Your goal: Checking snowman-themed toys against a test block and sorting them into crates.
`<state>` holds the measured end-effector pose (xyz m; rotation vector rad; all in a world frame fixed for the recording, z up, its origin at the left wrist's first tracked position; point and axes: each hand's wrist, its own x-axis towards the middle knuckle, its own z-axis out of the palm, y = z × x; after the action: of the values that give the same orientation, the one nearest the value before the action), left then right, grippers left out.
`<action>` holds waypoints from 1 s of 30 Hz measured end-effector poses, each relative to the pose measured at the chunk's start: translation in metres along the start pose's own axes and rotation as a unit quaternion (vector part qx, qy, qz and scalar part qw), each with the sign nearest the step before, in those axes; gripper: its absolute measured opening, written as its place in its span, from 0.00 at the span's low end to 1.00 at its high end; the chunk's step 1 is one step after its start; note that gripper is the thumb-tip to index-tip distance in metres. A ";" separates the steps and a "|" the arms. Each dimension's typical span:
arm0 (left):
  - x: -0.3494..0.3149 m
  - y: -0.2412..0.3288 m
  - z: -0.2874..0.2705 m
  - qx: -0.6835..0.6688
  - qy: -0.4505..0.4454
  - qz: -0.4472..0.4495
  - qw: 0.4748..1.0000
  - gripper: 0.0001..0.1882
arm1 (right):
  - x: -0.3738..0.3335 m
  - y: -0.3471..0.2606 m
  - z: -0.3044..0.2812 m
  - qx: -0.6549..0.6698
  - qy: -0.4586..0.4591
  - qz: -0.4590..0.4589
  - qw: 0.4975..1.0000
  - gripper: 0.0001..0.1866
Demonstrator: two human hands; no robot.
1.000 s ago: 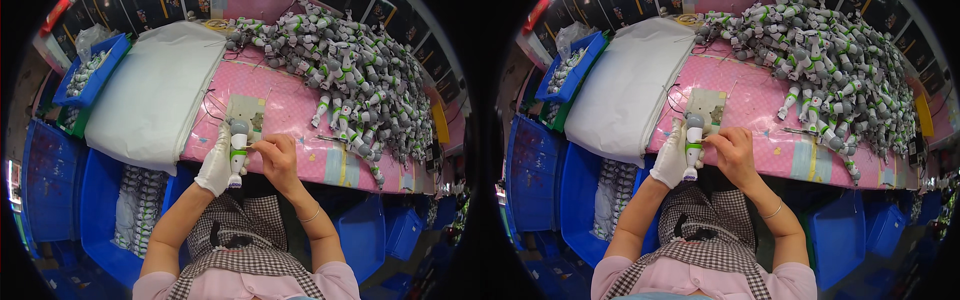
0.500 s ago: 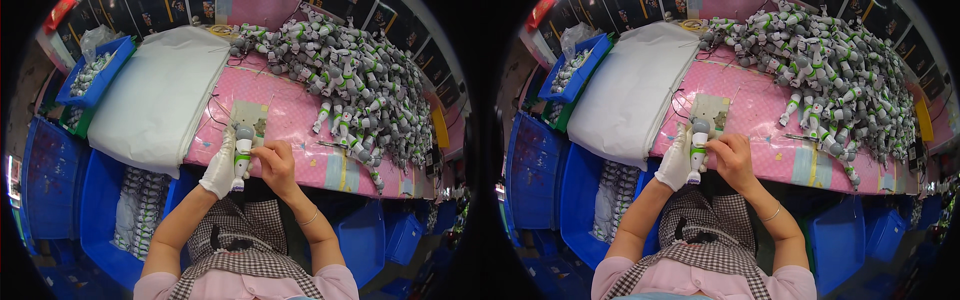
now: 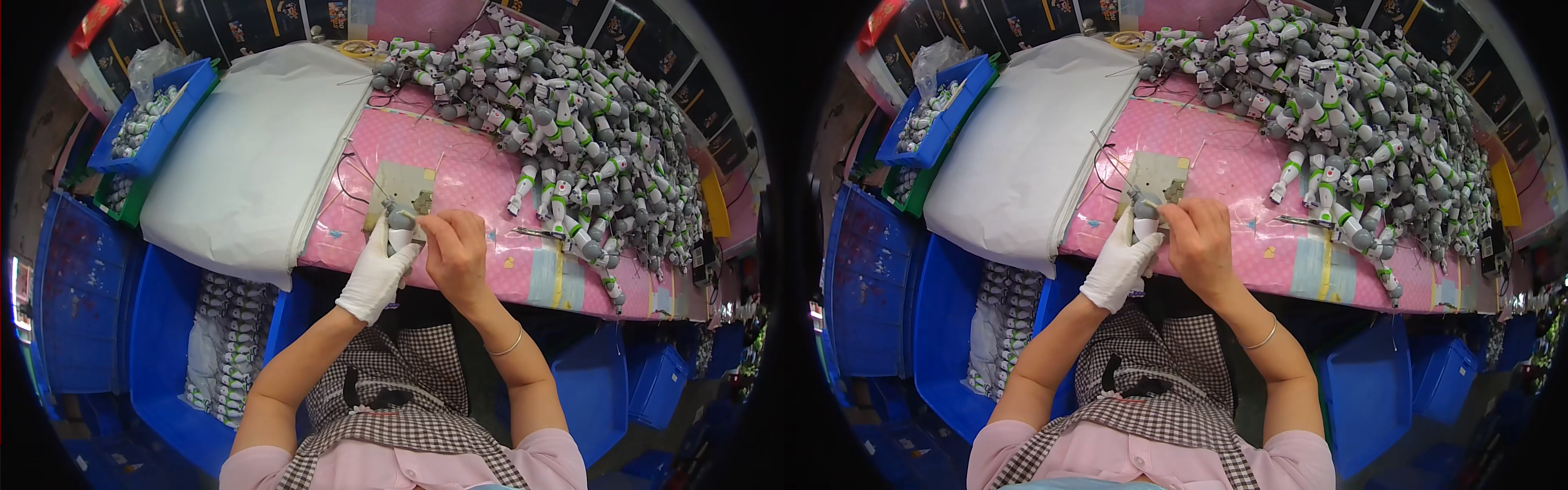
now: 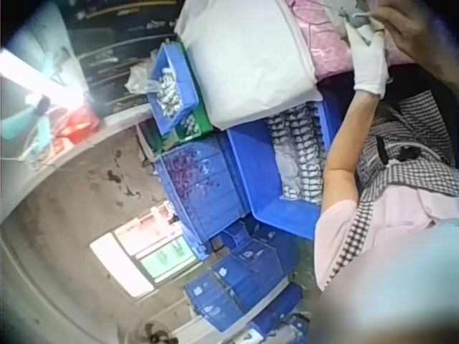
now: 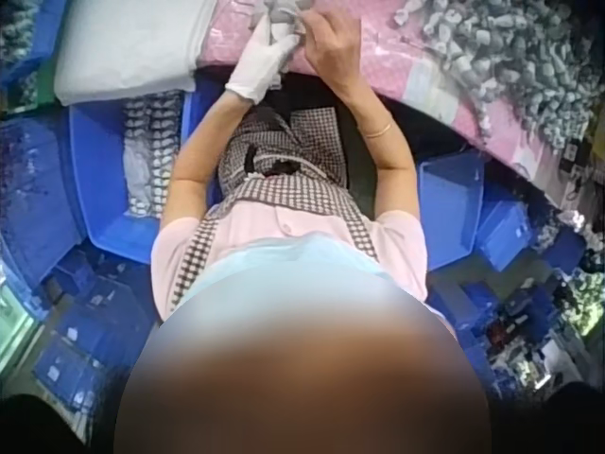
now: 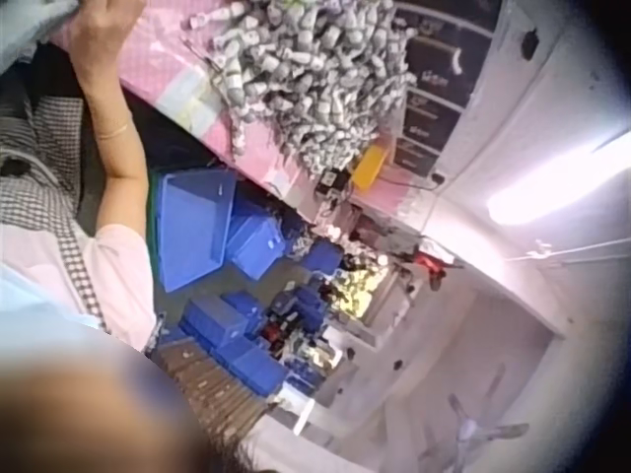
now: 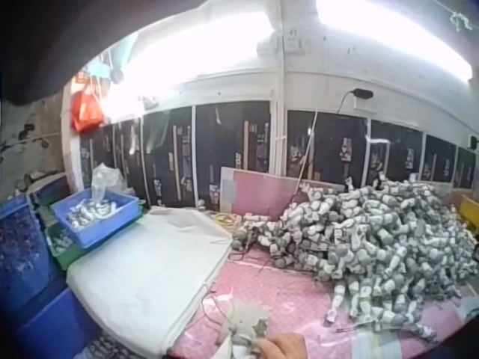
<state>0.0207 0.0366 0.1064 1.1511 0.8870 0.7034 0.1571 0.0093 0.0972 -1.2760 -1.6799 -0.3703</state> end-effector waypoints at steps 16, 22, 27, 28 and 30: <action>0.009 0.003 -0.028 -0.200 -0.067 -0.044 0.977 0.34 | -0.039 0.067 -0.013 -0.098 -0.019 0.178 0.979 0.04; 0.010 0.009 -0.023 -0.149 -0.020 -0.030 0.988 0.21 | -0.054 0.076 -0.007 -0.173 -0.078 0.159 0.969 0.04; 0.009 0.006 -0.032 -0.178 -0.088 -0.066 0.978 0.26 | -0.058 0.077 -0.006 -0.165 -0.057 0.161 0.972 0.03; 0.009 0.007 -0.035 -0.284 -0.148 -0.104 0.942 0.32 | -0.058 0.077 -0.006 -0.167 -0.057 0.160 0.971 0.03; 0.009 0.008 -0.039 -0.317 -0.194 -0.125 0.920 0.42 | -0.056 0.077 -0.007 -0.165 -0.051 0.148 0.974 0.02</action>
<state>-0.0088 0.0643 0.1057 0.5470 0.4022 0.4706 0.2269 0.0035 0.0317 -1.7924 -1.5218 -0.4212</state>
